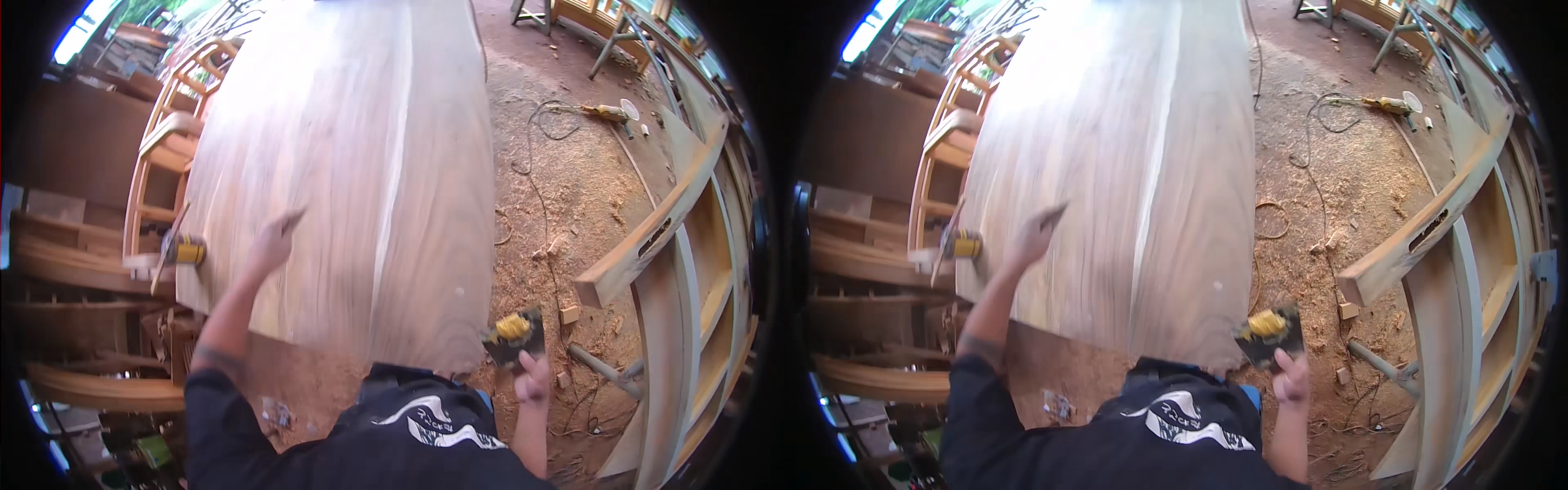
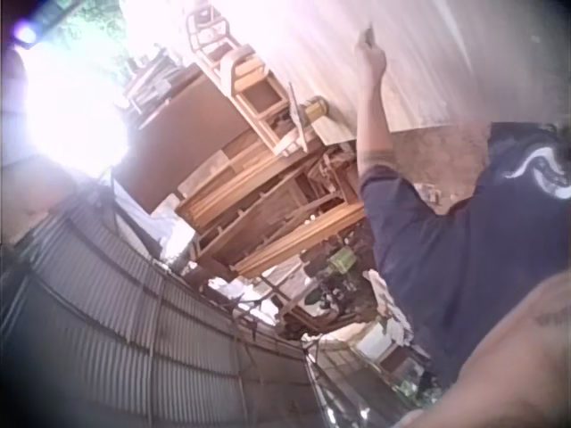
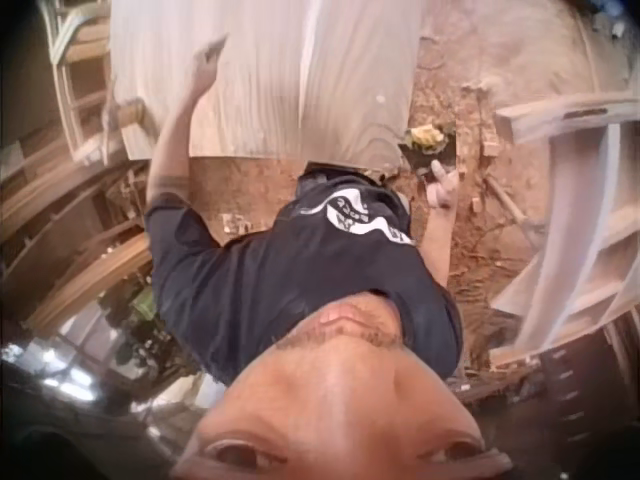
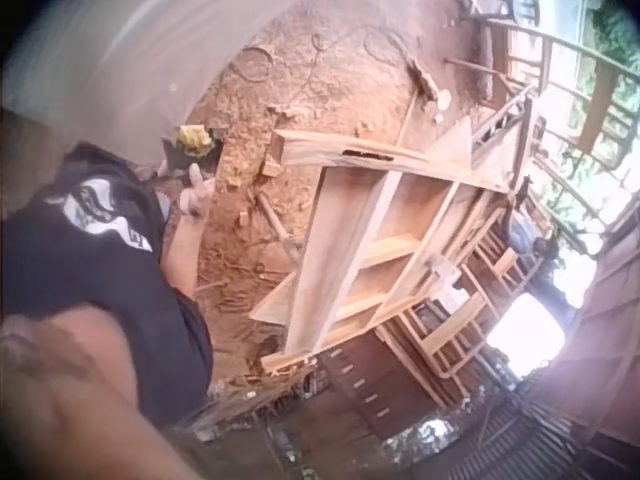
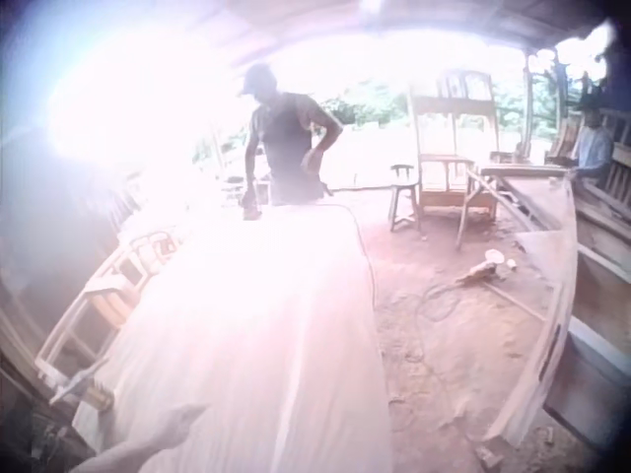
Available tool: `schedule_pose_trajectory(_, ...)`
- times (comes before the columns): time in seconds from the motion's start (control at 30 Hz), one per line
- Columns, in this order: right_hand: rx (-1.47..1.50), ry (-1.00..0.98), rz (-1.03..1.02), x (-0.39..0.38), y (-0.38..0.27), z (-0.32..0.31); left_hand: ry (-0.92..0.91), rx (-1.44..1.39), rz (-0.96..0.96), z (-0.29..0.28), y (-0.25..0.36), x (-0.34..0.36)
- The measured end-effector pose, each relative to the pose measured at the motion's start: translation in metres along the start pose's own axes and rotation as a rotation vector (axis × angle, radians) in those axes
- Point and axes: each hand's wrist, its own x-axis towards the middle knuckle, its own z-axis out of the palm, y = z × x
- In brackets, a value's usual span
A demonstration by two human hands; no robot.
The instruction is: The person sands the surface of a wooden table using sandpaper and applies a yellow substance from a can onto the wood with a scraper.
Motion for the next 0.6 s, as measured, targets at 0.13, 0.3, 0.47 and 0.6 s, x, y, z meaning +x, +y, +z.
schedule_pose_trajectory(0.13,0.02,0.291,-0.162,-0.046,0.003,0.004,0.097,0.44,-0.13,-0.005,-0.015,0.252)
schedule_pose_trajectory(0.3,0.041,0.543,-0.39,-0.12,0.054,0.026,0.08,0.605,-0.353,0.049,0.061,0.454)
schedule_pose_trajectory(0.47,0.143,0.711,-0.483,-0.149,0.087,0.055,-0.236,0.443,0.916,0.244,0.259,0.402)
schedule_pose_trajectory(0.6,0.155,0.792,-0.581,-0.174,0.107,0.071,-0.693,0.288,1.052,0.253,0.363,0.264)
